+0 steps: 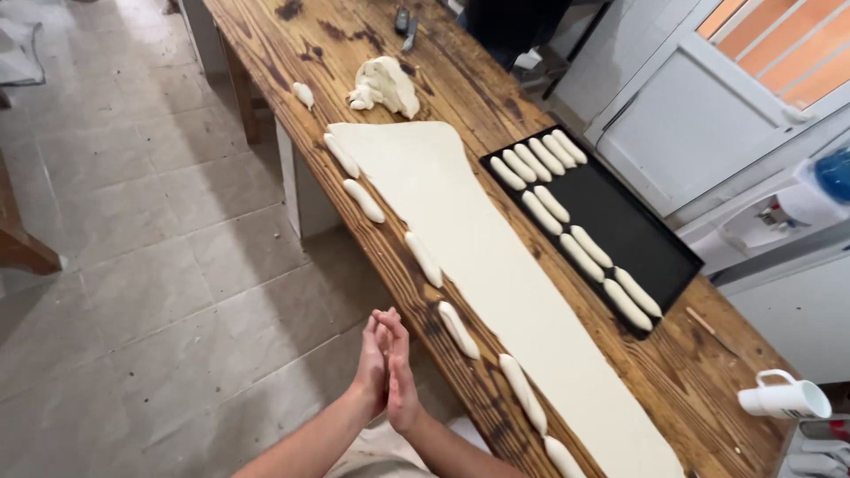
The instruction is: Shape dough into small rolls and arrange them on a baking tray
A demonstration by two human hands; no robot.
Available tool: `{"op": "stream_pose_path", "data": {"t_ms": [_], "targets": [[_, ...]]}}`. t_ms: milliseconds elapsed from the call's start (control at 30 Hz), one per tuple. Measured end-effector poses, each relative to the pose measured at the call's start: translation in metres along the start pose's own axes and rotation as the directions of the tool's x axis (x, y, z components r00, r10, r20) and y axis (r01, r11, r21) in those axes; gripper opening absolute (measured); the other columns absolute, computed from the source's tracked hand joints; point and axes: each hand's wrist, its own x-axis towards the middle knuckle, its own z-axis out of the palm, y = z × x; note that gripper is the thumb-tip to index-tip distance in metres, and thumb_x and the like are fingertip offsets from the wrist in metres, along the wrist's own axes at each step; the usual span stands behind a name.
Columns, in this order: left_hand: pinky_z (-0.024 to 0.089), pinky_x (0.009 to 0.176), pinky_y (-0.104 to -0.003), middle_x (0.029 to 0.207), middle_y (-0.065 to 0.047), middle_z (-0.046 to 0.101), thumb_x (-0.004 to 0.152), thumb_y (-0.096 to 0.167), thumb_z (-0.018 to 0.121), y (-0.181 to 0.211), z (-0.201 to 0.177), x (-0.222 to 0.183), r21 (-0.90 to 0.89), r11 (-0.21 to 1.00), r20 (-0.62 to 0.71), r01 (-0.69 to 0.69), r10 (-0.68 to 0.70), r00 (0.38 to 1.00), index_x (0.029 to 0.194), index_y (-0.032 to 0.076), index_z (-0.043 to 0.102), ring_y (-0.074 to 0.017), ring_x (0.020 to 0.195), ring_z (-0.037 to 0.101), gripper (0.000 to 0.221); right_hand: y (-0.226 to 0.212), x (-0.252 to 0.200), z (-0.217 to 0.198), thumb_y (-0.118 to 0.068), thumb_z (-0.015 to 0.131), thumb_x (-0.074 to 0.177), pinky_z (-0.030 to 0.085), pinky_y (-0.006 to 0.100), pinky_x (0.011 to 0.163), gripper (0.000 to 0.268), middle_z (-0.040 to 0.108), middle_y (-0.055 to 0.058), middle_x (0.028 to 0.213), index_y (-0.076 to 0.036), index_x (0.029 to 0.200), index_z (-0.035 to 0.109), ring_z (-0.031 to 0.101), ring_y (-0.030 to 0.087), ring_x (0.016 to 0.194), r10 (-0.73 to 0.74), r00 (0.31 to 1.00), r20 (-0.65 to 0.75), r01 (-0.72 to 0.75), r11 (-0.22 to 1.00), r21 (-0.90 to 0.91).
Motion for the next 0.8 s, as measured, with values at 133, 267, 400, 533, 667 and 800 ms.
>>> {"op": "stream_pose_path", "data": {"t_ms": [133,267,400,533,667,800], "targets": [[0.035,0.115,-0.034,0.163,0.012,0.044,0.094,0.053,0.033,0.060,-0.003,0.010,0.002,1.000,0.013,-0.023,0.023,1.000,0.155,0.031,0.044,-0.0086,0.147,0.042,0.066,0.037,0.083,0.010,-0.036,0.042,0.107,0.024,0.039,0.130,0.060,0.034,0.014,0.162,-0.002,0.155,0.029,0.027,0.022,0.153,-0.112,0.992,0.064,0.106,0.990,0.093],[0.025,0.124,-0.030,0.168,0.006,0.036,0.097,0.048,0.031,0.116,-0.019,0.079,-0.083,0.952,0.099,-0.295,0.303,0.948,0.161,0.022,0.034,-0.0097,0.153,0.034,0.069,0.067,0.167,0.012,-0.053,0.028,0.110,0.013,0.043,0.130,0.067,0.031,0.015,0.163,-0.003,0.155,0.031,0.023,0.025,0.155,-0.194,0.980,0.040,0.198,0.955,-0.222],[0.010,0.129,-0.033,0.174,-0.009,0.006,0.105,0.039,0.018,0.195,-0.024,0.136,0.057,0.627,0.385,-0.777,0.704,0.597,0.162,0.006,0.012,-0.0177,0.160,0.006,0.066,0.098,0.252,0.037,-0.049,0.033,0.109,0.012,0.041,0.131,0.067,0.029,0.016,0.164,-0.001,0.156,0.028,0.021,0.025,0.157,-0.262,0.965,0.016,0.262,0.965,-0.028],[0.029,0.122,-0.035,0.172,-0.003,0.023,0.101,0.045,0.031,0.271,-0.015,0.156,0.229,0.649,0.327,-0.726,0.651,0.685,0.161,0.011,0.025,-0.0161,0.157,0.024,0.069,0.125,0.357,0.062,-0.045,0.036,0.109,0.011,0.039,0.132,0.068,0.028,0.018,0.166,0.001,0.158,0.026,0.020,0.025,0.158,-0.324,0.946,0.014,0.319,0.937,0.143],[0.019,0.126,-0.032,0.171,-0.011,0.020,0.106,0.033,0.024,0.362,-0.011,0.162,0.367,0.426,0.259,-0.827,0.807,0.530,0.161,0.002,0.021,-0.0201,0.158,0.019,0.063,0.102,0.389,0.101,-0.066,0.031,0.110,0.020,0.044,0.132,0.079,0.028,0.015,0.164,-0.002,0.156,0.031,0.025,0.026,0.156,-0.163,0.941,0.295,0.194,0.978,-0.078],[0.019,0.126,-0.038,0.167,-0.017,0.024,0.105,0.037,0.024,0.433,0.008,0.205,0.162,0.445,0.328,-0.881,0.817,0.474,0.159,0.000,0.024,-0.0266,0.157,0.021,0.065,0.127,0.492,0.119,-0.043,0.022,0.116,0.014,0.039,0.141,0.063,0.021,0.011,0.172,0.000,0.163,0.013,0.016,0.021,0.163,-0.317,0.906,0.280,0.334,0.943,-0.013]]}}
